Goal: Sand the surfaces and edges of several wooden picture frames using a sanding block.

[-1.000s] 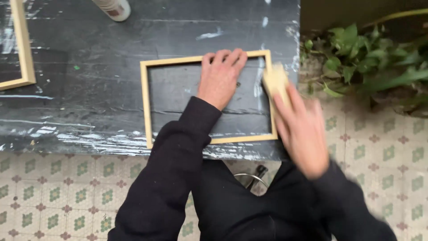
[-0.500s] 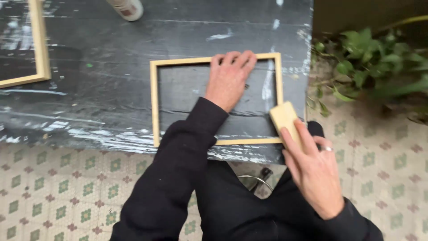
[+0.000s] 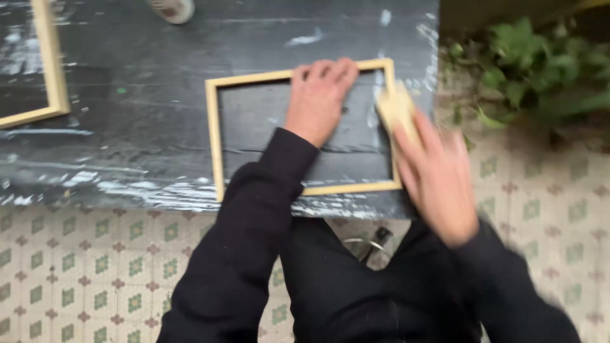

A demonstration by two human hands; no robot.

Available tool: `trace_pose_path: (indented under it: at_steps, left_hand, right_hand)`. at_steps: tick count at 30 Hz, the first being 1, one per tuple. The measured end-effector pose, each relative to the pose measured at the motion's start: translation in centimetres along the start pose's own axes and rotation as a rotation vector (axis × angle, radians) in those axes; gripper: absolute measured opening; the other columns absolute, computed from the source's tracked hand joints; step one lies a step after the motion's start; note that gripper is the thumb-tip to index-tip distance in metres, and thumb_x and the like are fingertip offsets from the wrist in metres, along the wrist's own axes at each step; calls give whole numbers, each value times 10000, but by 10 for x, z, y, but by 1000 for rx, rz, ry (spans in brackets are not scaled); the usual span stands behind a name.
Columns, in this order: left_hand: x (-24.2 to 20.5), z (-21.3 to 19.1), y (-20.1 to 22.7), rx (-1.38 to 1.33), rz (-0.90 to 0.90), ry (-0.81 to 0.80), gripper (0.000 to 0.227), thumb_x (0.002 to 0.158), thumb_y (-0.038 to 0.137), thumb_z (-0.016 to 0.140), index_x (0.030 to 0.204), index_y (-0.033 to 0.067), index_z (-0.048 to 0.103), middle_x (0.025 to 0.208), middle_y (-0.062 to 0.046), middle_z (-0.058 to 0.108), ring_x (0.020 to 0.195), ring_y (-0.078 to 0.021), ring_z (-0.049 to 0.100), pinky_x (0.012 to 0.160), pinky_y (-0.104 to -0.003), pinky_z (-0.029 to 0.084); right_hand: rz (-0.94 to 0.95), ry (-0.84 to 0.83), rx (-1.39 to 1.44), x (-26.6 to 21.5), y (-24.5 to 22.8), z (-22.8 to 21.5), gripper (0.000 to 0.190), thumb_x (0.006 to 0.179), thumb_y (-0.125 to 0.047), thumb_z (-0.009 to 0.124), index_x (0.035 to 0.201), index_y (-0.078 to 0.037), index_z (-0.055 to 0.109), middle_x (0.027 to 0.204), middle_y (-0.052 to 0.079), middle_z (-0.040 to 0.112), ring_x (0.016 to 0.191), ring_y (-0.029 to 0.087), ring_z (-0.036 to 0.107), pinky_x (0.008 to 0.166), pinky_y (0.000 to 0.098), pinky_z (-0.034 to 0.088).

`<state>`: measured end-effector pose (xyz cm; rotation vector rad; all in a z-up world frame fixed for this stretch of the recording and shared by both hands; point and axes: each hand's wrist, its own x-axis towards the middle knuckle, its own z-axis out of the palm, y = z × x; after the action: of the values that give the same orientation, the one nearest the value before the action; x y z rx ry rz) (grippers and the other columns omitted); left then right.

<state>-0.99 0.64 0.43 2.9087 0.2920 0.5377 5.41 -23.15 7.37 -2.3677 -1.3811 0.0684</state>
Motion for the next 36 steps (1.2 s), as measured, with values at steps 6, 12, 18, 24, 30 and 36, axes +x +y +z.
trace_pose_path:
  at_steps: [6, 12, 18, 24, 30, 36]
  left_hand:
    - [11, 4, 4, -30, 8, 25, 521, 835, 103, 641, 1354, 89, 594, 1360, -12, 583, 1231, -232, 550, 1029, -469, 384]
    - [-2, 6, 5, -23, 27, 25, 523, 843, 105, 654, 1362, 79, 590, 1379, -22, 580, 1240, -240, 538, 1039, -471, 385]
    - [7, 9, 2, 17, 13, 22, 500, 868, 66, 616, 1367, 88, 594, 1369, -7, 587, 1241, -225, 545, 1038, -471, 389]
    - [0, 4, 1, 3, 26, 4, 505, 865, 79, 624, 1369, 76, 592, 1381, -25, 583, 1234, -233, 542, 1036, -467, 390]
    - [11, 4, 0, -17, 27, 15, 529, 838, 78, 635, 1365, 71, 591, 1374, -19, 585, 1222, -232, 539, 1025, -467, 390]
    - [1, -2, 2, 0, 51, -50, 545, 850, 55, 649, 1391, 58, 584, 1392, -24, 570, 1228, -244, 534, 1028, -469, 381]
  right_hand:
    - [-50, 42, 23, -26, 4, -13, 498, 881, -107, 712, 1370, -86, 627, 1503, 156, 525, 1037, 413, 540, 916, 485, 462]
    - [-7, 11, 0, -5, 5, -1, 490, 878, -96, 707, 1362, -102, 635, 1491, 169, 544, 1045, 431, 537, 935, 484, 451]
    - [-61, 30, 36, -27, 4, -11, 502, 887, -110, 695, 1383, -91, 625, 1500, 167, 534, 1058, 424, 534, 947, 479, 460]
    - [45, -60, -8, -10, 4, -6, 485, 889, -133, 697, 1371, -130, 642, 1522, 144, 522, 1033, 416, 521, 935, 481, 465]
    - [-8, -20, 37, -32, 6, -12, 509, 877, -129, 716, 1380, -116, 634, 1512, 156, 523, 1073, 415, 540, 961, 475, 453]
    - [63, -84, 0, -19, 5, -4, 513, 869, -116, 723, 1377, -122, 652, 1512, 161, 541, 1056, 405, 527, 932, 461, 457]
